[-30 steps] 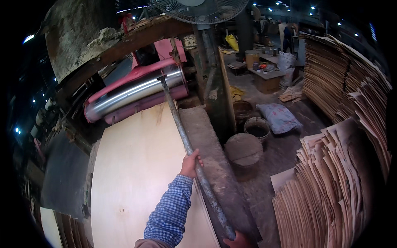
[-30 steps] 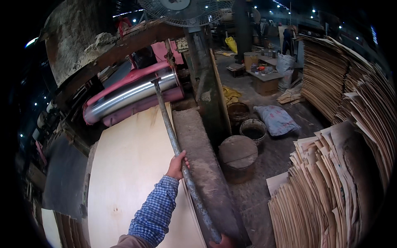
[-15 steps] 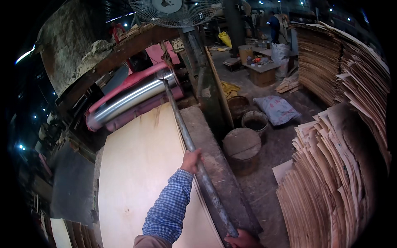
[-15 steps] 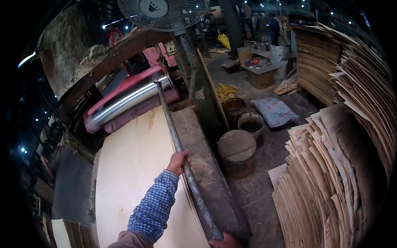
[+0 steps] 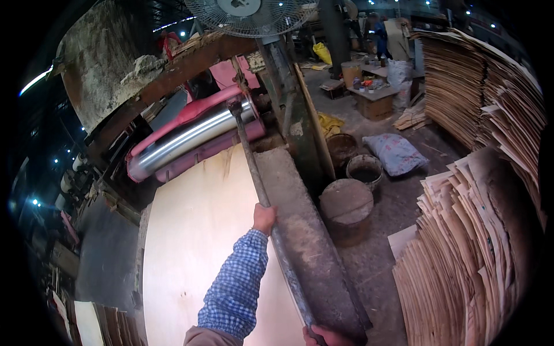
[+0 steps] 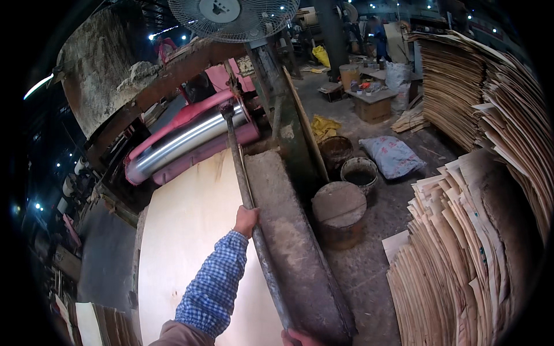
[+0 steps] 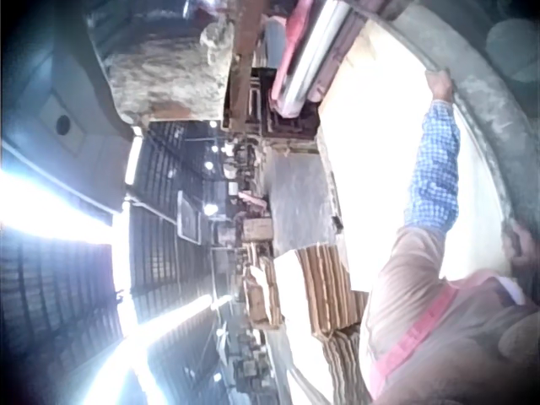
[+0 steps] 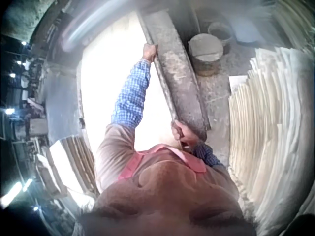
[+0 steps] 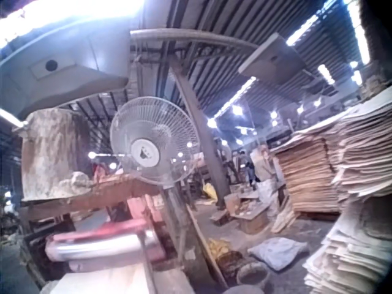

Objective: The person uses a metal pole to move an object near a large roller machine, then picks up plywood sheets from a stack and feeds them one by one into the rollers by hand.

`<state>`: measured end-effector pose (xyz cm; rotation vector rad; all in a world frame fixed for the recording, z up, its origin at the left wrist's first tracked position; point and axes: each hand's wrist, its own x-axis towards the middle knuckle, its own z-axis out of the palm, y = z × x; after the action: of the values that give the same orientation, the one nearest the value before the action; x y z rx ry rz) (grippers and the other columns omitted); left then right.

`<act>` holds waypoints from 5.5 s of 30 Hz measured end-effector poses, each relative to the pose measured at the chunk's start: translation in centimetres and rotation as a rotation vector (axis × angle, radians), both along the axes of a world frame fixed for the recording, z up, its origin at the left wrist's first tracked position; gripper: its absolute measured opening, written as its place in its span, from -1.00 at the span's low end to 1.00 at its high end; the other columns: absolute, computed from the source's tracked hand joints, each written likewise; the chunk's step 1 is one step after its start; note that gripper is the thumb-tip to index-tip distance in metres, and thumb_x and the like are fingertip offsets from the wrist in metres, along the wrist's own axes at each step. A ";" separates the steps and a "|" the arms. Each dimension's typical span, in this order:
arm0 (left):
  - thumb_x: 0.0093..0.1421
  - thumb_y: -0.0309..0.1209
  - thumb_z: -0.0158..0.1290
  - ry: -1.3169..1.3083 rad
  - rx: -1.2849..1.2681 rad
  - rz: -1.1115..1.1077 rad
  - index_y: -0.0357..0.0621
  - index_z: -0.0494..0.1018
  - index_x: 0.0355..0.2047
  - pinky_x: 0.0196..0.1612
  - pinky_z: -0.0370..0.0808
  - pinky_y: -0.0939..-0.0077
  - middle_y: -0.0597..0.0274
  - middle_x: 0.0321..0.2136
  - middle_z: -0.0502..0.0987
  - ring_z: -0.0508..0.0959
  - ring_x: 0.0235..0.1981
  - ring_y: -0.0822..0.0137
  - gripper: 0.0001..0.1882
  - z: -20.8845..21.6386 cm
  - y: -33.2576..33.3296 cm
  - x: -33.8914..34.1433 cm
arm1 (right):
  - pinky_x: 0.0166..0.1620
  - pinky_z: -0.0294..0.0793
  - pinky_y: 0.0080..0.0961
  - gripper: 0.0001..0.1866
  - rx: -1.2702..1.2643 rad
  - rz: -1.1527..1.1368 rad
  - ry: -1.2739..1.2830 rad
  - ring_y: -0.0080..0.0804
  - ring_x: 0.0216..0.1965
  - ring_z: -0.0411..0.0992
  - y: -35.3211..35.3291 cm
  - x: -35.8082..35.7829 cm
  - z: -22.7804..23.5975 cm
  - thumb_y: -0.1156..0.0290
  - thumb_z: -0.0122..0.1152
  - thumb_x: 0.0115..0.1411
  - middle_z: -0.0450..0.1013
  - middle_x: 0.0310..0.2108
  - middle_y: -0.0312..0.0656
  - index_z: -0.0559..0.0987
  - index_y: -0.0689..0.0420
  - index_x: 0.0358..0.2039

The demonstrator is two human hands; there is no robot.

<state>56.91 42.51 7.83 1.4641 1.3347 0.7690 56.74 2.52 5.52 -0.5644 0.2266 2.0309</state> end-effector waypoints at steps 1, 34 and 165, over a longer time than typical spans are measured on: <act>0.03 -0.51 0.02 -0.020 -0.006 -0.008 -0.41 0.30 -0.42 -0.67 0.33 0.40 0.13 -0.67 0.39 0.40 -0.71 0.31 -0.82 0.1 -0.9 -0.1 | -0.64 0.12 -0.72 -0.67 -0.004 0.015 -0.041 -0.64 -0.73 0.16 -0.3 0.1 1.1 0.08 -0.14 0.33 0.23 -0.71 -0.43 0.35 -0.02 -0.49; 0.18 -0.23 0.04 -0.326 -0.060 0.059 -0.21 0.33 -0.33 -0.65 0.39 0.45 0.21 -0.63 0.38 0.41 -0.71 0.36 -0.72 -3.1 2.9 1.8 | -0.30 0.46 -0.04 -0.52 0.130 0.226 -1.922 0.19 -0.35 0.46 11.6 3.1 -3.8 0.20 0.22 0.03 0.46 -0.43 0.22 0.32 0.28 -0.19; 0.18 -0.36 0.10 -0.724 -1.147 -0.358 -0.14 0.34 -0.28 -0.42 0.52 0.44 0.25 -0.52 0.46 0.50 -0.49 0.37 -0.80 -14.4 -29.3 14.8 | -0.47 0.45 -0.34 -0.43 -0.602 0.374 -1.279 -0.28 -0.55 0.43 -30.0 7.6 -2.5 0.28 0.32 0.02 0.41 -0.58 -0.15 0.39 0.15 0.04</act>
<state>71.70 13.16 -6.57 0.3861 0.6665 0.1483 64.33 -27.52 2.98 -2.2543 -0.0723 1.5118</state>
